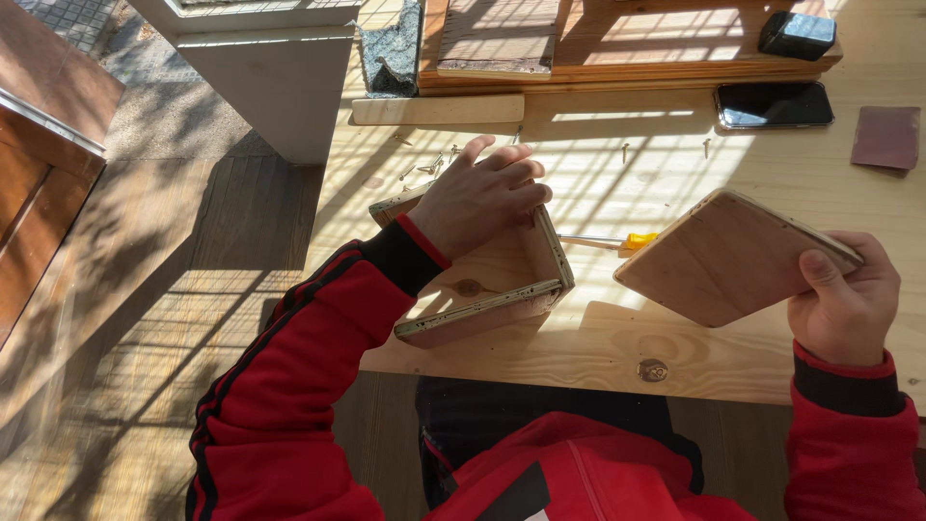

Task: The person assembles a small wooden box on a workbench using a yellow-handled screwdriver. They align the wooden panels, insert screws, and tighten them to secure the sides. The person repeatedly repositions the box to access different corners and continues fastening screws until the box is fully assembled.

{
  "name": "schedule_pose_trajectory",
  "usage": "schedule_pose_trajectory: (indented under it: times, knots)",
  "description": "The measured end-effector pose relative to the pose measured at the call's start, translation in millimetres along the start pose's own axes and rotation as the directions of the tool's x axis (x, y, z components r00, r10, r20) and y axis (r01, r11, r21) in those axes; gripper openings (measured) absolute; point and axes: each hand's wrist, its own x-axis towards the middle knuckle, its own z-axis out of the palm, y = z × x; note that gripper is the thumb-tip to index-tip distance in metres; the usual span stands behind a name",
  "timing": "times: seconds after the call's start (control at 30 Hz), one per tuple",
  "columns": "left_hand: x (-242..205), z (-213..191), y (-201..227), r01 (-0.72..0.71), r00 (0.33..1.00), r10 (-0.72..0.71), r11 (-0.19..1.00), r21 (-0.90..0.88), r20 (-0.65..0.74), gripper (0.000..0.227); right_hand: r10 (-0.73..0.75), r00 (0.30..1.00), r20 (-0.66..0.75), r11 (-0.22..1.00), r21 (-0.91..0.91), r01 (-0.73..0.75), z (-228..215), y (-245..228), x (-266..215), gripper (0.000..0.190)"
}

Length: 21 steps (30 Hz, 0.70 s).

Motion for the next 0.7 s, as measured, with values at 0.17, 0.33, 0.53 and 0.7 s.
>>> schedule_pose_trajectory:
  times: [0.17,0.33,0.53,0.7]
  knots:
    - [-1.3,9.3,-15.5,-0.01,1.0,0.011,0.999,0.03,-0.022,0.016,0.031,0.999,-0.045,0.995,0.098,-0.027,-20.2,7.2,-11.4,0.026]
    - [-22.9,-17.7,-38.4,0.084,0.985,-0.107,0.983,0.163,0.135,0.017,0.008,0.999,-0.035,0.99,0.143,-0.003,-25.3,12.0,-7.4,0.029]
    - [-64.2,-18.8,-77.6,0.201,0.908,-0.312,0.91,0.363,0.28,0.027,-0.055,0.996,-0.073,0.964,0.256,0.072,17.8,23.5,-19.2,0.041]
    - [-90.7,-10.5,-101.3,0.312,0.853,-0.446,0.852,0.42,0.272,0.049,-0.17,0.947,-0.272,0.984,-0.001,0.177,49.0,24.4,-44.8,0.042]
